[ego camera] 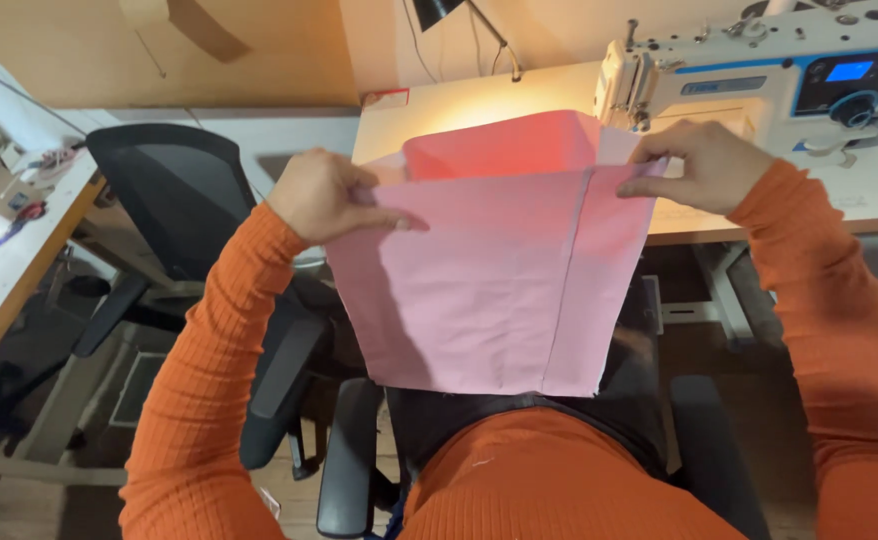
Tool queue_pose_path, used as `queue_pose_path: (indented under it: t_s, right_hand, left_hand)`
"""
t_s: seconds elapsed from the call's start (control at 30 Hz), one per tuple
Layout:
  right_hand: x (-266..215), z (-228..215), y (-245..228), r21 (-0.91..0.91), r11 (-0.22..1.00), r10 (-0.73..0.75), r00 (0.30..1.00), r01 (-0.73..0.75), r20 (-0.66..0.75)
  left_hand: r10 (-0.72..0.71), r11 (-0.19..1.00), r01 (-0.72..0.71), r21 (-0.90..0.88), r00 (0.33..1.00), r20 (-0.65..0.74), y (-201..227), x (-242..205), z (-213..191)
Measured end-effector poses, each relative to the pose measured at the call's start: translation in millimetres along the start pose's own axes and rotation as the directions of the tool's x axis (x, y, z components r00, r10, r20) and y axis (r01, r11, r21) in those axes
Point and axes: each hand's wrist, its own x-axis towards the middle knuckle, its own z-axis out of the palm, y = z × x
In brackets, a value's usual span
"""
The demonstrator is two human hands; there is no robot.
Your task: The recorder is using an industrial sewing machine to assemble and sew together various fabric components to make a bag.
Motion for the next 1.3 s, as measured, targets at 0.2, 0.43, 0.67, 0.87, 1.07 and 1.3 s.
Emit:
queue_pose_path:
  t_s: [0.2, 0.43, 0.67, 0.87, 1.07, 1.3]
  right_hand:
    - [-4, 3, 19, 0.263, 0.959, -0.087, 0.994, 0.102, -0.070]
    - [6, -3, 38, 0.405, 0.909, -0.048, 0.990, 0.098, -0.133]
    - [28, 43, 78, 0.408, 0.906, 0.144, 0.988, -0.111, -0.051]
    - [42, 71, 127, 0.737, 0.666, -0.039, 0.991, 0.121, -0.127]
    - [29, 120, 279, 0.580, 0.787, -0.126, 0.975, 0.211, -0.183]
    - [54, 58, 130, 0.481, 0.821, -0.153, 0.930, 0.308, -0.334]
  left_hand:
    - [0.208, 0.821, -0.207, -0.532, 0.976, -0.059, -32, -17, 1]
    - [0.002, 0.669, 0.024, -0.742, 0.999, 0.034, -48, -21, 25]
    - [-0.024, 0.569, -0.032, -0.821, 0.998, -0.055, -88, -4, 72]
    - [-0.050, 0.774, 0.033, -0.632, 0.999, -0.008, -84, 10, 47]
    - [0.332, 0.771, -0.356, -0.528, 0.932, -0.144, -70, 11, 15]
    - [0.551, 0.609, -0.477, -0.634, 0.829, -0.094, -5, -4, -20]
